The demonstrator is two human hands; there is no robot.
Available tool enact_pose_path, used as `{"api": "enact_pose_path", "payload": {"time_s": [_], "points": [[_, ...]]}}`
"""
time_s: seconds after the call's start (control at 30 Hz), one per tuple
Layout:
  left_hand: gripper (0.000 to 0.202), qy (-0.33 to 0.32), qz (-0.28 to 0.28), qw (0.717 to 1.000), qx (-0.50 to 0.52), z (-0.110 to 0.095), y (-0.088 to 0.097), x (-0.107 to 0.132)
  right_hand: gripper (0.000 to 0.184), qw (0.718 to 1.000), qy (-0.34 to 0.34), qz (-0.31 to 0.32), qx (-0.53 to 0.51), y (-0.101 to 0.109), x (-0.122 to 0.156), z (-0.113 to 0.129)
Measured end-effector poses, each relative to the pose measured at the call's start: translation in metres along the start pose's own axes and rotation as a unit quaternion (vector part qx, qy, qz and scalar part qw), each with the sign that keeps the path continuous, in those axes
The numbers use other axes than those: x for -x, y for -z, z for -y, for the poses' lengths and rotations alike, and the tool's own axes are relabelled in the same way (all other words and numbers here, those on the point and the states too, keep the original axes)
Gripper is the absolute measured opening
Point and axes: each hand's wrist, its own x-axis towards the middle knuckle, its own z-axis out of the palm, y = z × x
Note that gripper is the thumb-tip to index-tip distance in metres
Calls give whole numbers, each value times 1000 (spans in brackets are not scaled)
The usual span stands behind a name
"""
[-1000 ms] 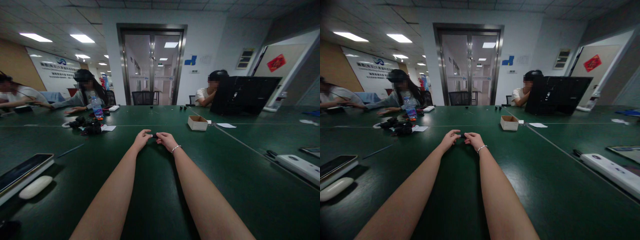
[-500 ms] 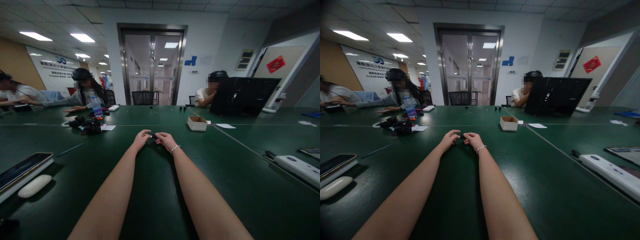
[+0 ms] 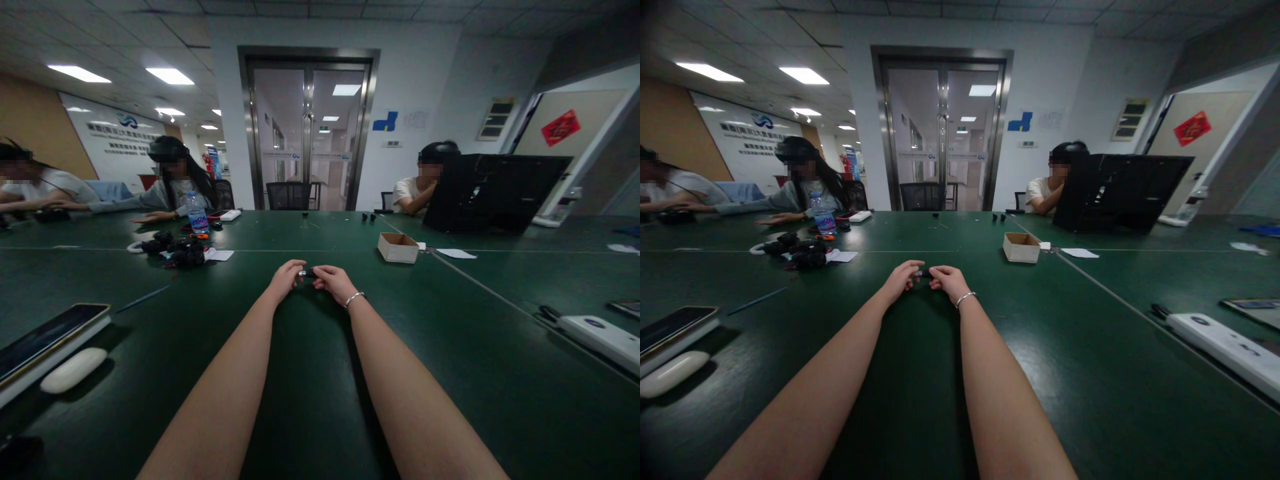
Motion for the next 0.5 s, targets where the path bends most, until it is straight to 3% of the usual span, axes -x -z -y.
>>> {"api": "enact_pose_path", "payload": {"time_s": [0.5], "points": [[35, 11, 6, 1000, -7, 0, 0, 0, 13, 1000, 8, 14, -4, 0, 0, 0]]}}
